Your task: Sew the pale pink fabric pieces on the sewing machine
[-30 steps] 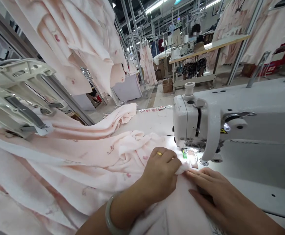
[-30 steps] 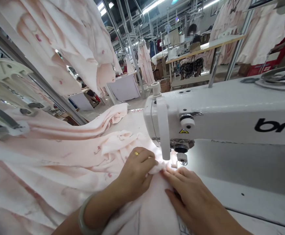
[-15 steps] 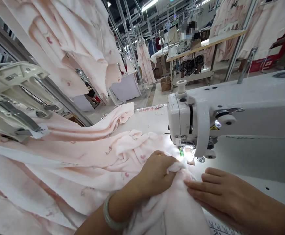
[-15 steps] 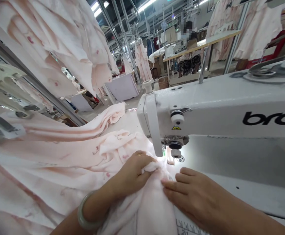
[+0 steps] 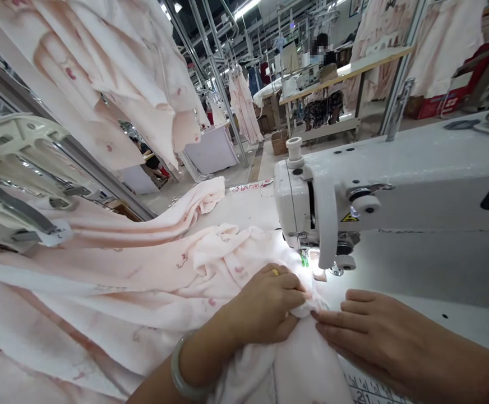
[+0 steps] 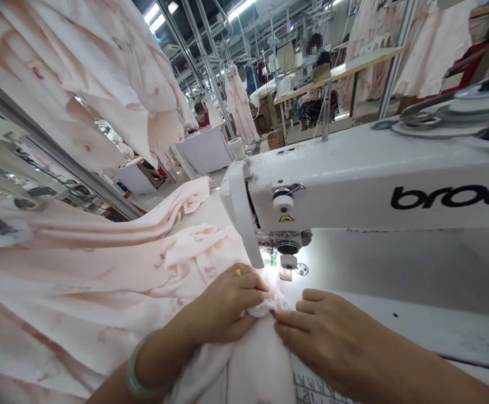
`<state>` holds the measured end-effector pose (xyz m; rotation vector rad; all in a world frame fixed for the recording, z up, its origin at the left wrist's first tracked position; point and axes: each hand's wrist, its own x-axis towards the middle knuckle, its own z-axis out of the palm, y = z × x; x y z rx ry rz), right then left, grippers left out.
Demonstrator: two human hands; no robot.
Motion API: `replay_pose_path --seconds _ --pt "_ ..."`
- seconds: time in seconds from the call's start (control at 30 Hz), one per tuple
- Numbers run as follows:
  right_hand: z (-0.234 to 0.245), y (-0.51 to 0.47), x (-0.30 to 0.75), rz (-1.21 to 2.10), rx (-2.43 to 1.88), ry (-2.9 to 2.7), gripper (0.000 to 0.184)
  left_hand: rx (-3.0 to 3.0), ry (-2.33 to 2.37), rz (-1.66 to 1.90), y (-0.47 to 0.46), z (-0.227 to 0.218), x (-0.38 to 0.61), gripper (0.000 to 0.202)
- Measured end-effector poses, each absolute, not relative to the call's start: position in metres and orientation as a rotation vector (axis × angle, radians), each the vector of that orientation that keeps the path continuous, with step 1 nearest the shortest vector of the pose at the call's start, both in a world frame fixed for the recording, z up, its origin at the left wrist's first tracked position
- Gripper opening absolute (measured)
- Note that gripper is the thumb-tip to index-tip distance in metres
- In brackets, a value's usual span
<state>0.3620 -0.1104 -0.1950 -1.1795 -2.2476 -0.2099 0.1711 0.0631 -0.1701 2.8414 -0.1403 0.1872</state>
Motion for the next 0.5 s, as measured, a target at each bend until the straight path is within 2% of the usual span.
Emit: replay_pose_path --seconds 0.3,0.5 --pt "-0.198 -0.104 0.363 -0.295 -1.255 -2.21 0.035 2.961 -0.048 0.101 0.07 -0.178 0.191 0.026" --pt "-0.191 -0.1 0.365 -0.283 -1.308 -2.156 0.035 2.9 0.083 0.166 0.082 -0.177 0.204 0.009"
